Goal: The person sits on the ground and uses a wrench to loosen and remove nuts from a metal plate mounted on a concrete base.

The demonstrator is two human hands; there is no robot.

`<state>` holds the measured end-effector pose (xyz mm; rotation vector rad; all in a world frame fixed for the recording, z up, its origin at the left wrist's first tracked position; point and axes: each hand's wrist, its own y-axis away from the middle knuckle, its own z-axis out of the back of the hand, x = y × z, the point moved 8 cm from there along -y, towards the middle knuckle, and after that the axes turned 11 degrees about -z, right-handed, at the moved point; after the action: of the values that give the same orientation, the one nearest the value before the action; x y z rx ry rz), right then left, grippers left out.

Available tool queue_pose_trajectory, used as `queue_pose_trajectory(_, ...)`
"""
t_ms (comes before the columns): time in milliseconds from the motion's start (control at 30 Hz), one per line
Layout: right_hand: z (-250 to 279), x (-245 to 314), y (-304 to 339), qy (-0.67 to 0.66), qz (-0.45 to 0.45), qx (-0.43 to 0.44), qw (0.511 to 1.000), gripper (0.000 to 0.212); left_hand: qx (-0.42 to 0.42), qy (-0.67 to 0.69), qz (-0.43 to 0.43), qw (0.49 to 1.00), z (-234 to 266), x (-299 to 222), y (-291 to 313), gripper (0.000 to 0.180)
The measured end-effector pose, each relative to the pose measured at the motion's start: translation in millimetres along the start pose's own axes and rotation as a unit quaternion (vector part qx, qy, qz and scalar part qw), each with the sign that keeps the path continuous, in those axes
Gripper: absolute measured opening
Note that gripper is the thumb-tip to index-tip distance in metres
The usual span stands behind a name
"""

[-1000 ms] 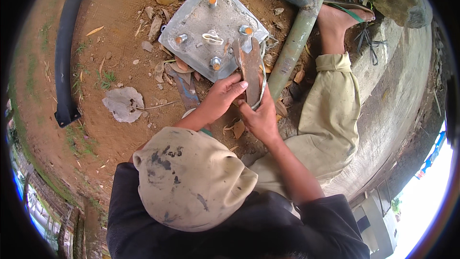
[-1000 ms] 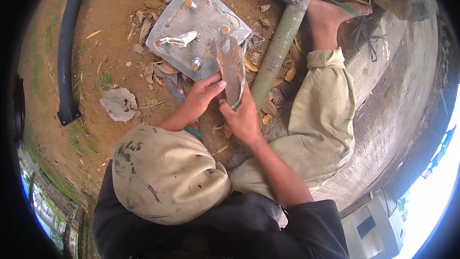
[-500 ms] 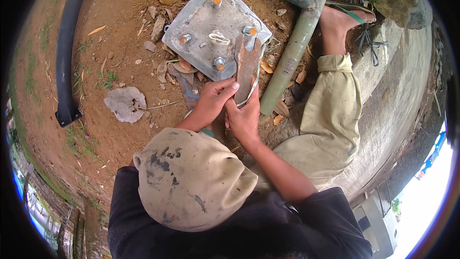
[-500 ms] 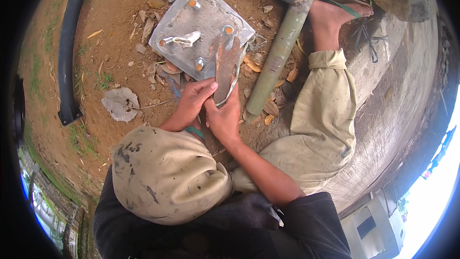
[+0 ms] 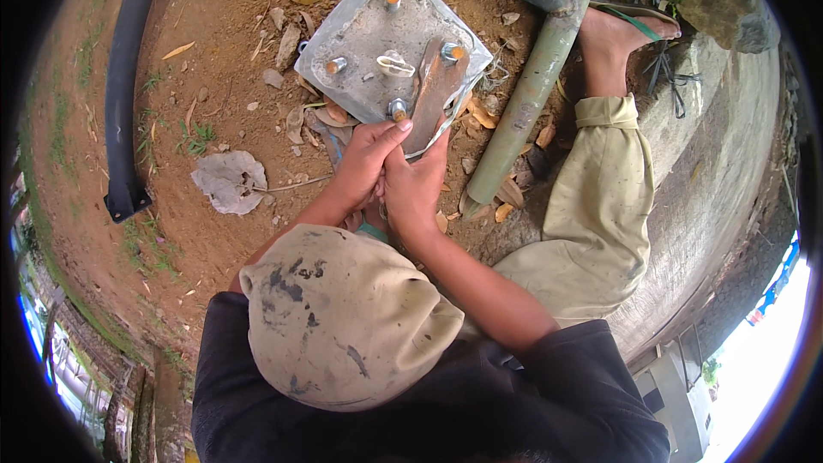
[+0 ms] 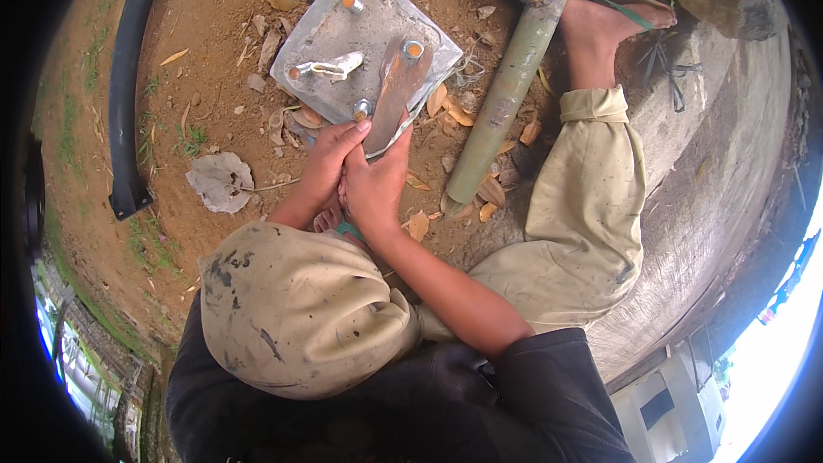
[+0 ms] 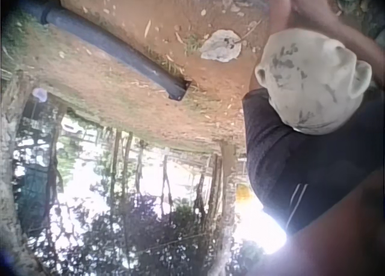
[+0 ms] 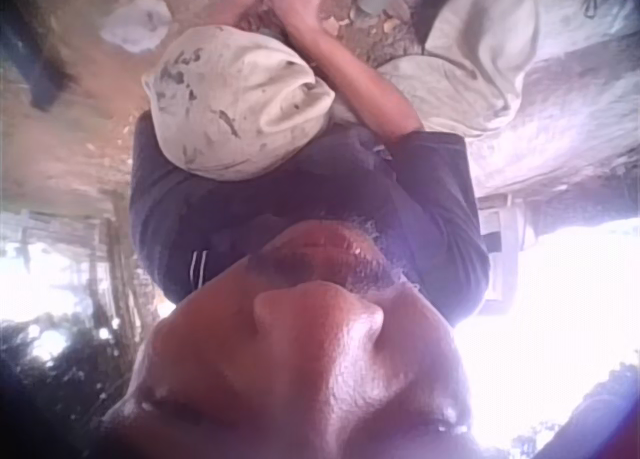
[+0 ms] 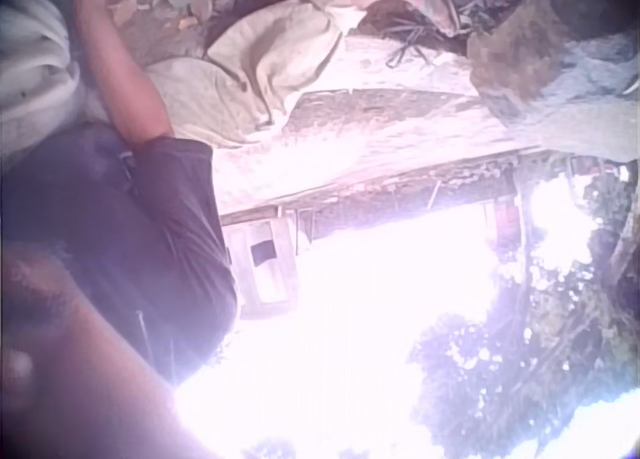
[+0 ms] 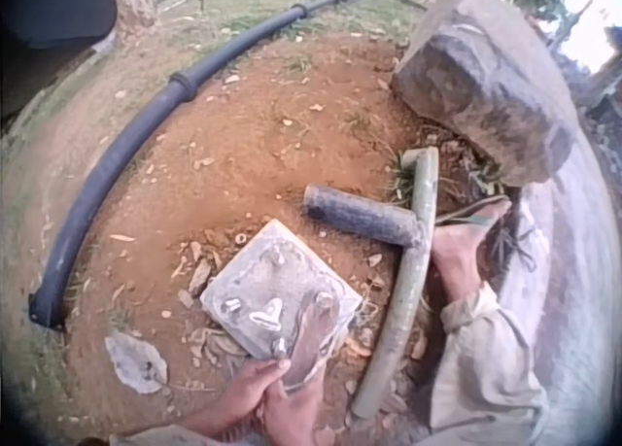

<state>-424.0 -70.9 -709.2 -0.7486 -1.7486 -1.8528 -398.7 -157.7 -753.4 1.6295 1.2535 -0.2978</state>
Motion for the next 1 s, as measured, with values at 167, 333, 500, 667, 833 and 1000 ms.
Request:
queue_pose_trajectory(167, 1.8, -8.0, -2.7, -0.006, 0.008, -0.011, 1.0, 0.062, 0.03, -0.022, 0.005, 0.999, -0.7, -4.7, -0.5, 0.033)
queue_pose_trajectory(333, -0.3, 0.7, 0.4, 0.022, 0.051, -0.012, 0.998, 0.063, 0.02, -0.034, -0.013, 0.999, -2.7, -8.6, -0.6, 0.03)
queue_pose_trajectory(500, 0.9, 5.1, 2.1, 0.039, 0.071, -0.016, 0.997, 0.063, 0.049, -0.08, 0.017, 0.995, -6.2, -15.3, 0.9, 0.03)
queue_pose_trajectory(667, -0.6, 11.0, 1.6, 0.028, 0.098, -0.005, 0.995, 0.061, 0.046, -0.069, 0.004, 0.996, -5.7, -10.4, -2.2, 0.03)
queue_pose_trajectory(833, -0.5, 7.0, 2.9, 0.042, 0.068, -0.001, 0.997, 0.064, 0.038, -0.073, 0.0, 0.997, -2.3, -10.1, -2.0, 0.031)
queue_pose_trajectory(1000, -1.7, -2.0, 0.0, 0.023, 0.071, -0.017, 0.997, 0.065, 0.043, -0.082, -0.005, 0.996, 3.3, -13.6, -2.4, 0.031)
